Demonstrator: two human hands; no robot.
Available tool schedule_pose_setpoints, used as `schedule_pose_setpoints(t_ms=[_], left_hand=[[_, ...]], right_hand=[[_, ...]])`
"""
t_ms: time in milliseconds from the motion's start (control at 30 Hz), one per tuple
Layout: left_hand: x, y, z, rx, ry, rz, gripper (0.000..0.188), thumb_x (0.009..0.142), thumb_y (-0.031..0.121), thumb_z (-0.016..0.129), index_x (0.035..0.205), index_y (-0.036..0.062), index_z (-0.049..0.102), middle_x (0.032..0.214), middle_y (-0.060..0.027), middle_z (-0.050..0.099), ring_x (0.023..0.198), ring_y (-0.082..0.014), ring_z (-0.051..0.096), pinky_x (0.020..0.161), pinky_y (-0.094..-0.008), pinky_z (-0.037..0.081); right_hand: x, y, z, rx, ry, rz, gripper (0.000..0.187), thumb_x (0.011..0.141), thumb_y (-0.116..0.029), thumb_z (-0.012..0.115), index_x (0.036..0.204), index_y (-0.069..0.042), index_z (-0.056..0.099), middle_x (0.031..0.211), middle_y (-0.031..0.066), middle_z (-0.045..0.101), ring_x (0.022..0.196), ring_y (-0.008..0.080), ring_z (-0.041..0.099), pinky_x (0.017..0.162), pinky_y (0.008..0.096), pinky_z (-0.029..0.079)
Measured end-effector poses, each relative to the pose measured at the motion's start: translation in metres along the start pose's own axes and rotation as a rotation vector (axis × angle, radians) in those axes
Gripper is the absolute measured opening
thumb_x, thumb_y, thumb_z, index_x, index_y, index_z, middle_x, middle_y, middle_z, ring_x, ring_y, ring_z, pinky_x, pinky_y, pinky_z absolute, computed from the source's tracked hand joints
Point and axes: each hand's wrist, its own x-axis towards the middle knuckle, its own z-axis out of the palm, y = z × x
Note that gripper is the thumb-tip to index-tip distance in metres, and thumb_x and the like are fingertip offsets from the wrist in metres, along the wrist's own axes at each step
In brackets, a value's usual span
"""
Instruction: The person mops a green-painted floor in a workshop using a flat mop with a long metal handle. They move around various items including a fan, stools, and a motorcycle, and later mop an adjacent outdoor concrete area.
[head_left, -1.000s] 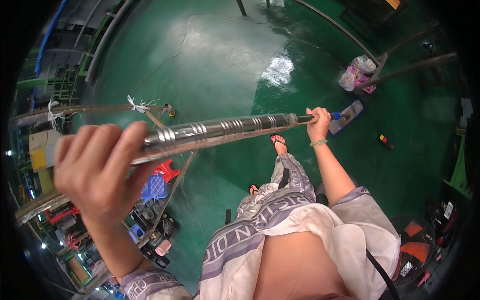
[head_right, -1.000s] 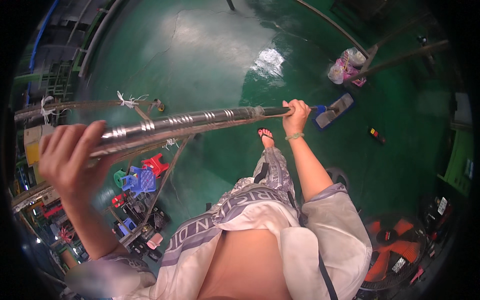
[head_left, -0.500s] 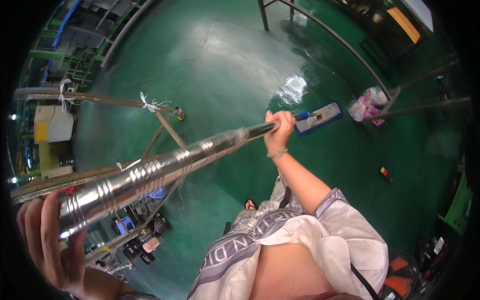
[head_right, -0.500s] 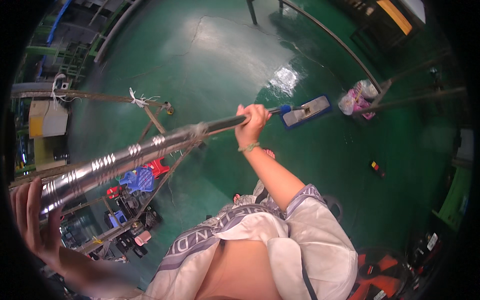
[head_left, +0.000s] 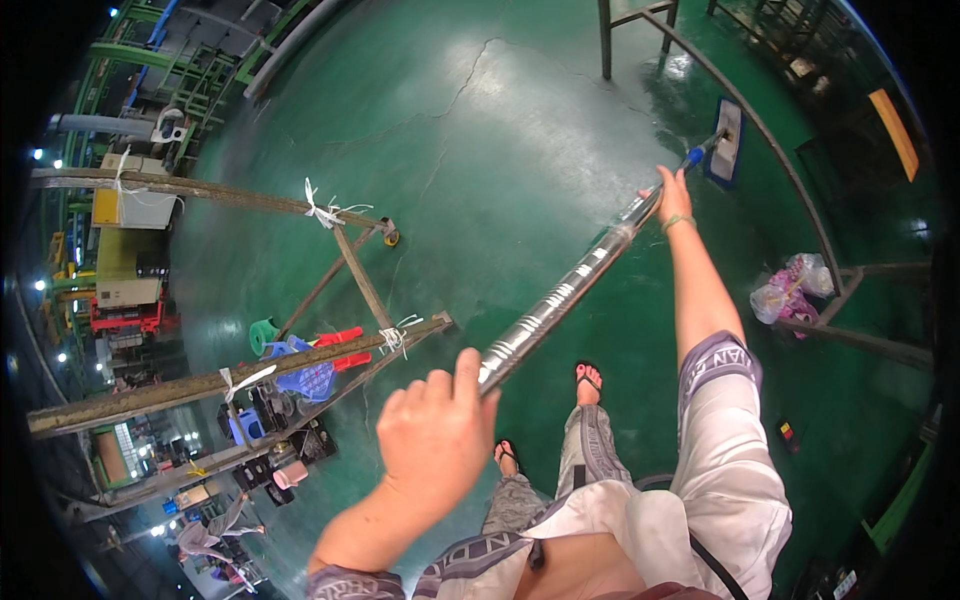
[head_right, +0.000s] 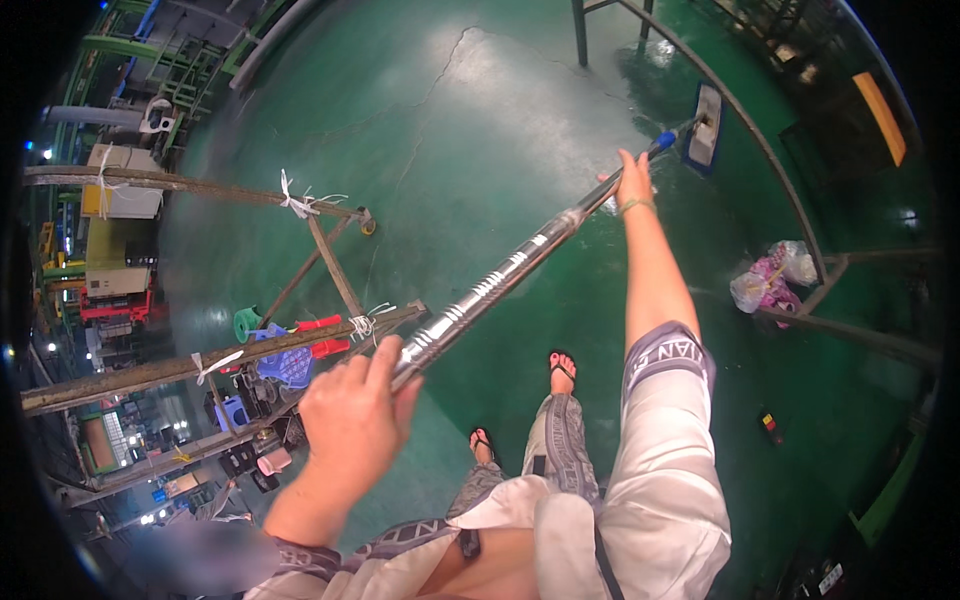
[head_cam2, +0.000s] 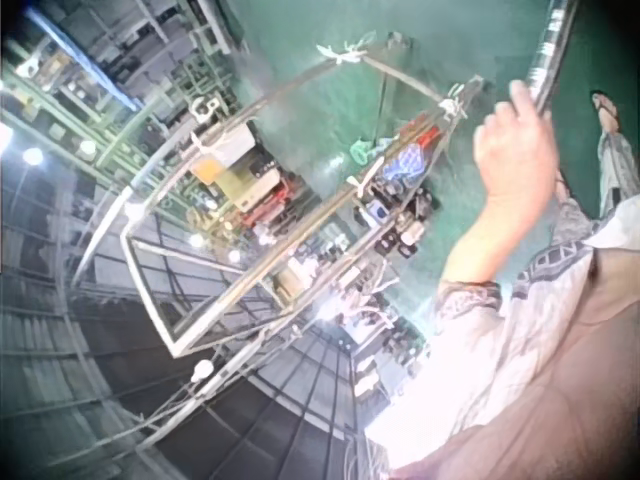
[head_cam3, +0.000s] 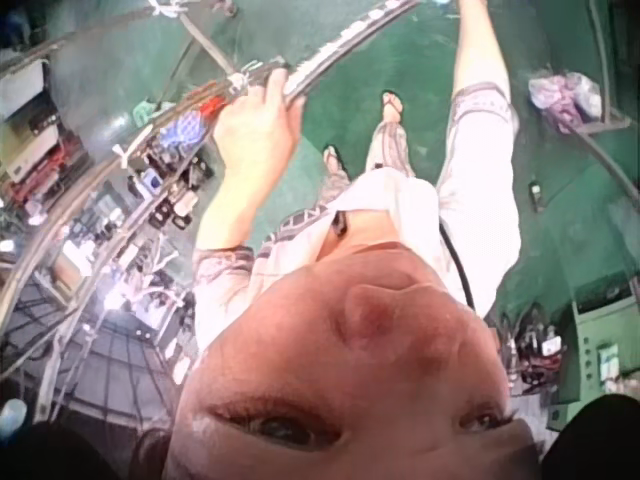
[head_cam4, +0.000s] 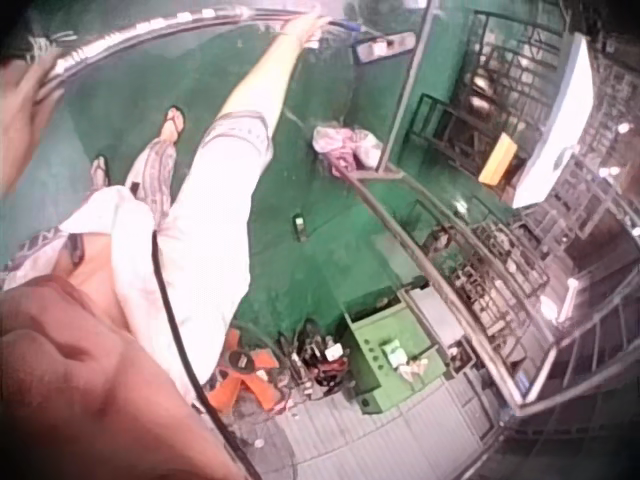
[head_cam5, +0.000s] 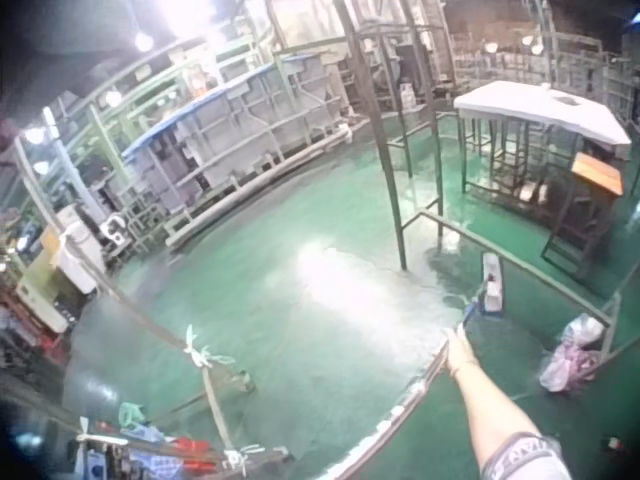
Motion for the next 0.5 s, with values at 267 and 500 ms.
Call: schedule_pose_setpoints(t_ms=[267, 500], left_hand=[[-0.011, -0.048, 0.032, -0.190, -0.076, -0.255, 0.041, 0.072, 0.023, 0.074, 0.108, 0.0098, 0.060, 0.065, -0.0090, 0.059, 0.058, -0.0255, 0.060, 0.051, -0.0368, 0.044], [-0.096, -0.127, -0.107, -0.205, -0.087, -0.589, 0.044, 0.065, 0.023, 0.078, 0.099, -0.0009, 0.066, 0.076, -0.0141, 0.066, 0.066, -0.0238, 0.062, 0.060, -0.0336, 0.049]], right_hand=[[-0.005, -0.075, 0.072, -0.456, -0.232, -0.253, 0.050, 0.079, -0.041, 0.066, 0.121, -0.015, 0.058, 0.145, 0.0265, 0.025, 0.138, 0.0385, 0.018, 0.111, 0.0489, 0.018], [-0.126, -0.218, 0.101, -0.155, -0.394, -0.548, 0.036, 0.078, -0.042, 0.067, 0.101, -0.014, 0.067, 0.141, 0.0266, 0.034, 0.136, 0.0436, 0.020, 0.110, 0.0572, 0.013]])
